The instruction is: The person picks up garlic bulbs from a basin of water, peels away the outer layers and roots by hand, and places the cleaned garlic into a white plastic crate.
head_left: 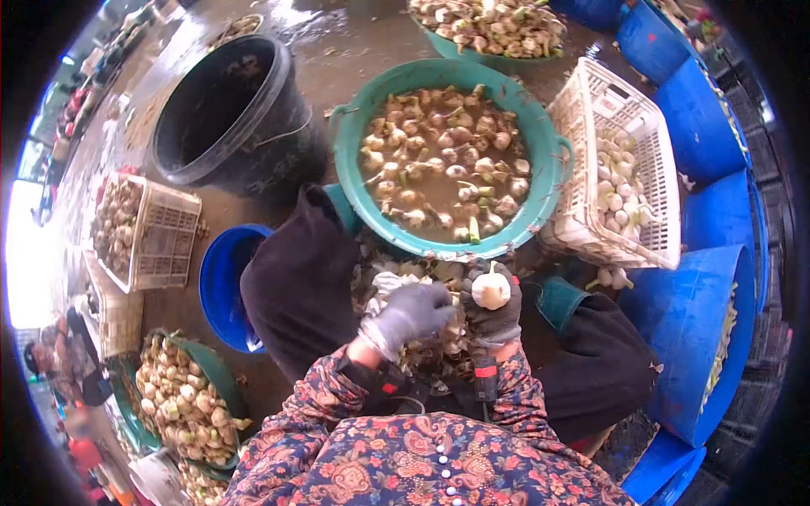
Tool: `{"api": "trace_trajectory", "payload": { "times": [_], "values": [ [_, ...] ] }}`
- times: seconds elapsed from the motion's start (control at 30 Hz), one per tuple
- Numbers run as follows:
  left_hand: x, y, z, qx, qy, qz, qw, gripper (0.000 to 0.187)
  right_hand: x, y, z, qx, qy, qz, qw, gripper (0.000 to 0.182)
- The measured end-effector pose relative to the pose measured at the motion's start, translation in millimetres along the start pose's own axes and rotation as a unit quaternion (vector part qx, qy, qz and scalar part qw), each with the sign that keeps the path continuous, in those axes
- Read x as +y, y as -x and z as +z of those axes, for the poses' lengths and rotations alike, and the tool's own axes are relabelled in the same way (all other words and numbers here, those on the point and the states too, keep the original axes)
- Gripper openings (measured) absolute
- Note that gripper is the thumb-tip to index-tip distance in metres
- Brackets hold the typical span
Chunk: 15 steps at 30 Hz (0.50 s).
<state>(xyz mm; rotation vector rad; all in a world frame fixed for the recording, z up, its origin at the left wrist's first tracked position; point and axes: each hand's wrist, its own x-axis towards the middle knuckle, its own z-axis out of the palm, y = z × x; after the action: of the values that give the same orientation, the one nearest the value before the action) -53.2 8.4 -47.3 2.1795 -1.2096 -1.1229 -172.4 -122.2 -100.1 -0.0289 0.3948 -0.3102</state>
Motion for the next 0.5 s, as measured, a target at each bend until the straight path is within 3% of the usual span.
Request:
{"api": "trace_trajectory", "payload": {
  "times": [0.03,0.1,0.17,0.2,0.3,0.37,0.4,0.43,0.5],
  "values": [
    [-4,-11,-7,0.069,-0.037,-0.001,0.997,0.038,-2,-1,1,0.018,-0.011,-0.002,1.000,0.024],
    [-11,-49,-24,0.084,-0.064,-0.123,0.987,0.046,-6,-4,-14,0.091,0.024,-0.037,0.995,0.027],
    [-23,-92,-33,0.058,-0.103,-0.191,0.974,0.052,-1,-6,-18,0.122,0.148,-0.118,0.974,0.028],
    [-33,-114,-30,0.048,-0.120,-0.208,0.970,0.053,0,-4,-11,0.116,0.196,-0.109,0.968,0.028],
    [-46,-167,-20,-0.012,-0.107,-0.254,0.961,0.065,2,-10,-34,0.084,0.513,-0.228,0.823,0.022],
    [-59,-193,-1,0.056,-0.058,-0.228,0.970,0.067,-1,-6,-27,0.024,0.688,-0.350,0.636,0.022],
    [-64,-205,4,0.037,-0.015,-0.205,0.978,0.066,-4,-1,-15,0.084,0.667,-0.261,0.692,0.026],
    [-73,-214,13,0.014,0.028,-0.182,0.983,0.066,-2,1,-4,0.126,0.560,-0.239,0.783,0.027],
    [-103,-237,40,0.044,0.079,-0.055,0.994,0.064,-6,-13,-36,0.110,0.379,-0.150,0.906,0.026]
  ]
}}
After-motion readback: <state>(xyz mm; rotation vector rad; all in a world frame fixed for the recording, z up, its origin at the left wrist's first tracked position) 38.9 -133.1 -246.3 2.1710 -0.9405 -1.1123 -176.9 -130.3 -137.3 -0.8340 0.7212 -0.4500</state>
